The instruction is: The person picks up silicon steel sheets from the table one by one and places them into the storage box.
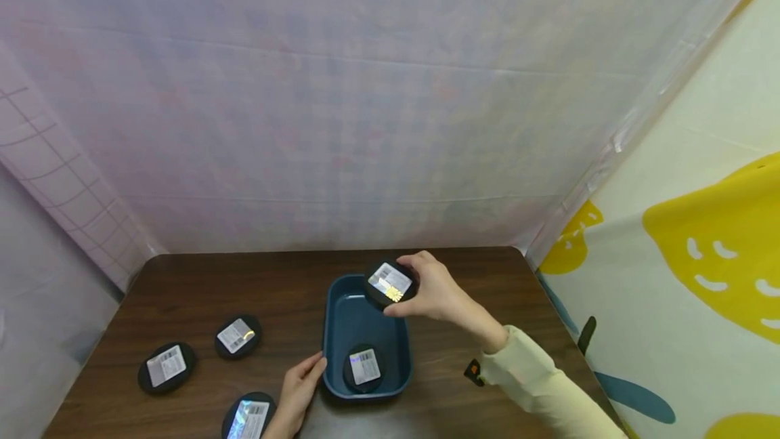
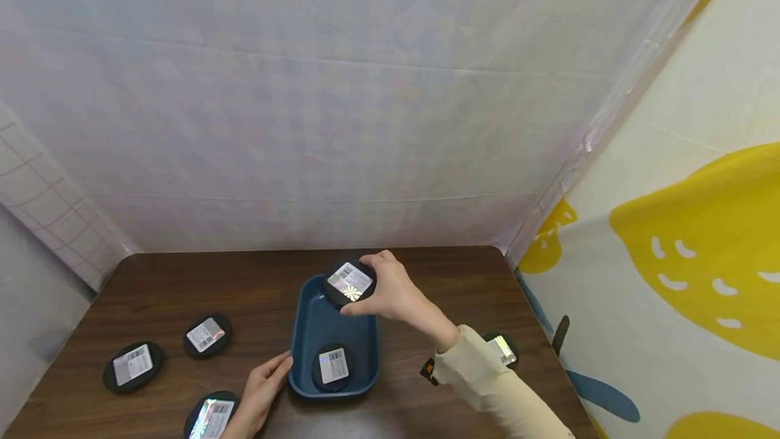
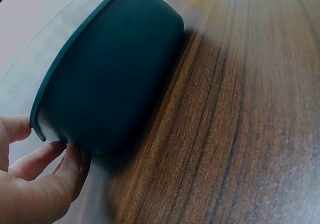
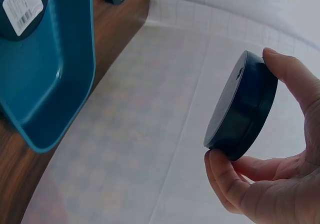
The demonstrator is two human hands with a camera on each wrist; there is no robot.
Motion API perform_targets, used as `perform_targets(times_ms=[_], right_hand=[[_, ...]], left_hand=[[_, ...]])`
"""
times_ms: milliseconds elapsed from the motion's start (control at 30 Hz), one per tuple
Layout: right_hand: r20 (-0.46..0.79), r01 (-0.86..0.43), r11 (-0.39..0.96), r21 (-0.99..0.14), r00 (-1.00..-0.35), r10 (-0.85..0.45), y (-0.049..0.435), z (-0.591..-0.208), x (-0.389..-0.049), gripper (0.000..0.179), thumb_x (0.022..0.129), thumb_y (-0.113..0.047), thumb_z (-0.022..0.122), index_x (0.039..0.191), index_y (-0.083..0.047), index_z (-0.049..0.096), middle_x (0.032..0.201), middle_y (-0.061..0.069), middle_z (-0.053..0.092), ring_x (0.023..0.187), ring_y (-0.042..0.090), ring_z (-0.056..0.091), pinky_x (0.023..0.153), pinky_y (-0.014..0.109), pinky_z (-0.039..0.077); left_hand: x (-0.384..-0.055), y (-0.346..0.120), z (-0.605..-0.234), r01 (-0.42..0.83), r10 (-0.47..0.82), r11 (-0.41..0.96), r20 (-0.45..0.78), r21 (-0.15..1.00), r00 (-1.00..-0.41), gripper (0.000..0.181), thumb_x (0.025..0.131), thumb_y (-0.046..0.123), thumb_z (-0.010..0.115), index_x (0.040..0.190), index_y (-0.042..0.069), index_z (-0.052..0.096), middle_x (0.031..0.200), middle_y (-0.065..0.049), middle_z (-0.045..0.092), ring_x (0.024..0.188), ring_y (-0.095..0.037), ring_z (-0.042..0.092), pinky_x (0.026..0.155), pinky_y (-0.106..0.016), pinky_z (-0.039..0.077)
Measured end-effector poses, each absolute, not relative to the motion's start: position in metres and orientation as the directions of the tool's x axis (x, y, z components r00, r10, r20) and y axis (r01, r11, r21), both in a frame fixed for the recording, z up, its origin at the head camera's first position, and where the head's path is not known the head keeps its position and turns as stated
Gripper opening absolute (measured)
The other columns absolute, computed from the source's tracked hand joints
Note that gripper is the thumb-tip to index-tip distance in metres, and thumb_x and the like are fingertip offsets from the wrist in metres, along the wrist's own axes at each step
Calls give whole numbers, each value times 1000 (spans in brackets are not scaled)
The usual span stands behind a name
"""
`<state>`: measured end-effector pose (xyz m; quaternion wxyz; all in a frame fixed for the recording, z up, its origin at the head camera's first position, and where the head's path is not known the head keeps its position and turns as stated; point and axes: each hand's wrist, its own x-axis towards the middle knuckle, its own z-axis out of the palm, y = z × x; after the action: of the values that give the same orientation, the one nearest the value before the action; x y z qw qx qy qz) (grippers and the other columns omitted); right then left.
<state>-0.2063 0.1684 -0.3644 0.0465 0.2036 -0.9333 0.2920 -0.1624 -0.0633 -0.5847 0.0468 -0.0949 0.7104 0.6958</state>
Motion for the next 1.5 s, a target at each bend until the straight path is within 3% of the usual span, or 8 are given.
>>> perform_targets(times_ms=[200, 533, 833, 900, 1000, 1133, 1500], right_hand=[[188, -439, 717, -542, -895, -405, 157, -369, -205, 79, 56, -30, 89, 118, 6, 57, 105, 12, 55, 88, 19, 50, 72, 27, 46], [178, -471, 697, -541, -874, -453, 149, -372, -205, 79, 58, -31, 89, 119, 6, 56, 108, 12, 55, 91, 20, 51, 75, 31, 47], [139, -523, 696, -491, -836, -530, 144, -380, -208, 81, 56, -30, 89, 121, 5, 55, 108, 11, 55, 94, 20, 53, 81, 33, 48], [115, -522, 701, -487, -833, -541, 143, -383, -208, 81, 57, -30, 89, 122, 5, 54, 108, 10, 54, 93, 20, 53, 80, 31, 48], [74, -507, 707, -493, -834, -546, 141, -387, -207, 81, 59, -30, 89, 123, 4, 53, 108, 10, 53, 92, 19, 52, 78, 29, 48], [39, -498, 718, -486, -834, -551, 138, -393, -205, 81, 58, -31, 89, 122, 3, 54, 108, 10, 53, 93, 20, 53, 80, 29, 48], [-78, -489, 767, -415, -821, -566, 131, -415, -201, 82, 58, -36, 89, 123, 1, 55, 109, 9, 53, 91, 16, 53, 81, 23, 47]], left_hand=[[-162, -62, -584, -205, -69, 10, -204, 979, -977, 41, 93, 14, 56, 123, -15, 51, 124, -29, 53, 105, -15, 54, 78, -10, 40], [-162, -63, -584, -210, -70, 14, -209, 977, -975, 41, 94, 13, 56, 123, -15, 52, 124, -29, 53, 101, -8, 54, 77, -10, 41], [-161, -61, -584, -197, -68, 14, -196, 980, -978, 40, 94, 13, 56, 122, -15, 52, 124, -30, 53, 114, -31, 50, 78, -10, 40], [-161, -61, -584, -197, -68, 15, -196, 980, -978, 40, 94, 13, 56, 122, -15, 52, 124, -29, 54, 115, -33, 49, 81, -14, 42], [-162, -61, -584, -196, -63, 18, -195, 980, -979, 41, 94, 14, 55, 123, -15, 51, 124, -30, 53, 116, -35, 48, 91, -29, 45], [-162, -61, -584, -198, -59, 19, -196, 980, -979, 42, 94, 15, 55, 123, -15, 51, 124, -30, 53, 117, -37, 47, 97, -47, 39], [-160, -60, -583, -195, -59, 12, -194, 981, -979, 41, 94, 13, 55, 122, -16, 51, 122, -30, 54, 117, -36, 48, 97, -44, 40]])
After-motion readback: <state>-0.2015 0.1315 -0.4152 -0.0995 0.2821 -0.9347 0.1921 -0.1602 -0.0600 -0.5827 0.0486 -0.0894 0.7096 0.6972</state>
